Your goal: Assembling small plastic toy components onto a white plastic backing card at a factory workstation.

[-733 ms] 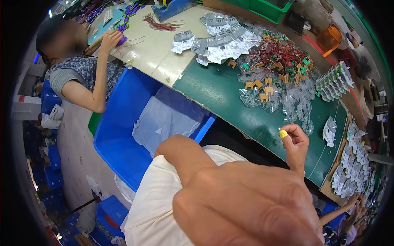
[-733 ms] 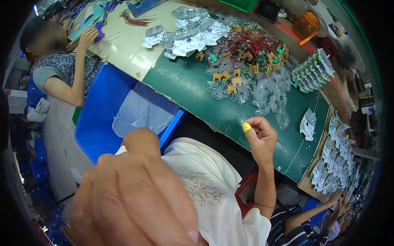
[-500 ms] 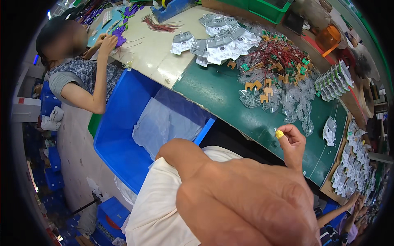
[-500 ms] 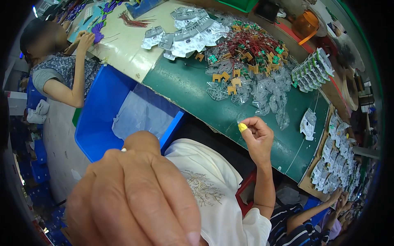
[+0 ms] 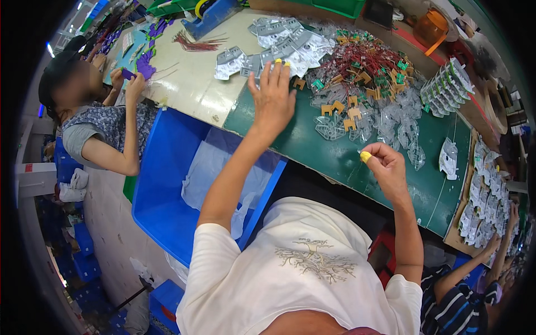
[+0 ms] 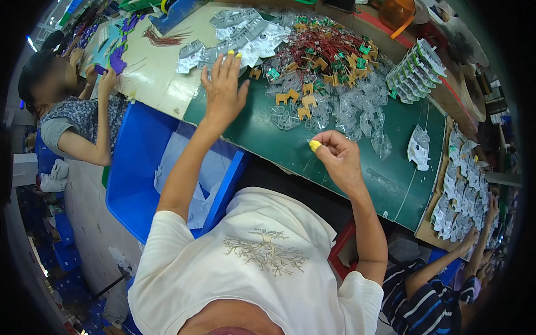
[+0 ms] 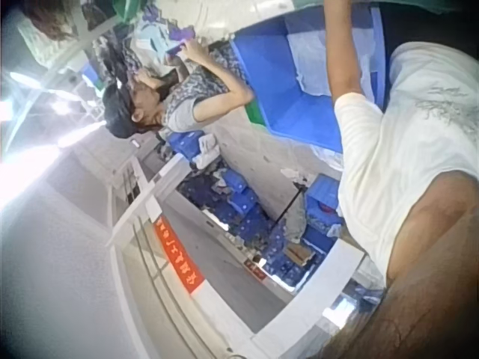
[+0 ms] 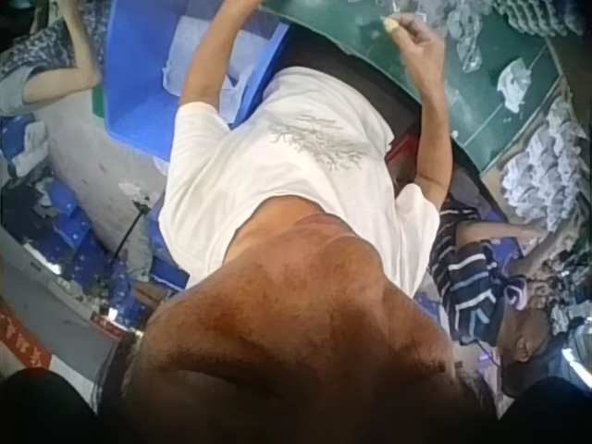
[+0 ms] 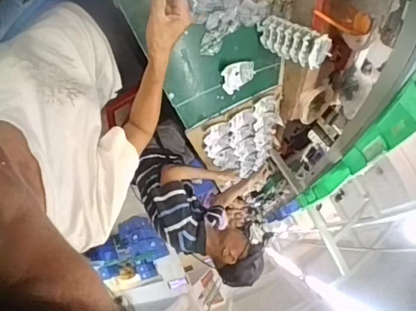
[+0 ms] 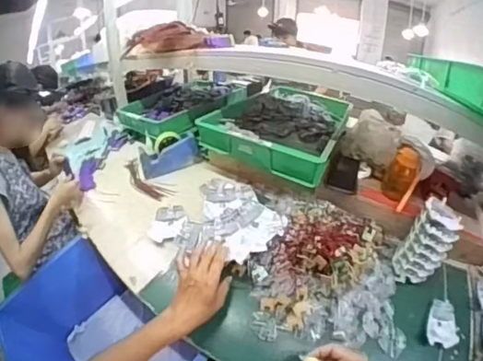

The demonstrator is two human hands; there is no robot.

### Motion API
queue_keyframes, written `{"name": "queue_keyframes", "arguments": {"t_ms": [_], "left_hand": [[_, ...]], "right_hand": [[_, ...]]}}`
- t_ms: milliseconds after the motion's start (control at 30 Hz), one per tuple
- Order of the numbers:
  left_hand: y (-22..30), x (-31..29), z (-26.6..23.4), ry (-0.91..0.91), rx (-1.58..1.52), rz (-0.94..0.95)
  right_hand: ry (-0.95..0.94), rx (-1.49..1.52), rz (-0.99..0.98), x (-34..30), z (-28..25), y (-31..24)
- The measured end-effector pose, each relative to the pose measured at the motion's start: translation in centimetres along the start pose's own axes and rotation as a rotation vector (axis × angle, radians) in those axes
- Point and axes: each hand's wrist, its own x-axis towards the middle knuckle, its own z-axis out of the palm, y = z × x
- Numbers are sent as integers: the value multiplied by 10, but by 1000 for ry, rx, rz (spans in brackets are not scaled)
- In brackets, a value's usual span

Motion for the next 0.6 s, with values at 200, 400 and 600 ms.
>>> {"name": "queue_keyframes", "arguments": {"t_ms": [200,400,600], "left_hand": [[-25,16,5,205,-88,78],[44,-46,-57,84,-340,355],[92,-120,-45,-196,-366,352]], "right_hand": [[26,59,57,-14,-6,-3],[116,87,46,-22,-21,7],[44,-448,-319,-22,8,9]]}}
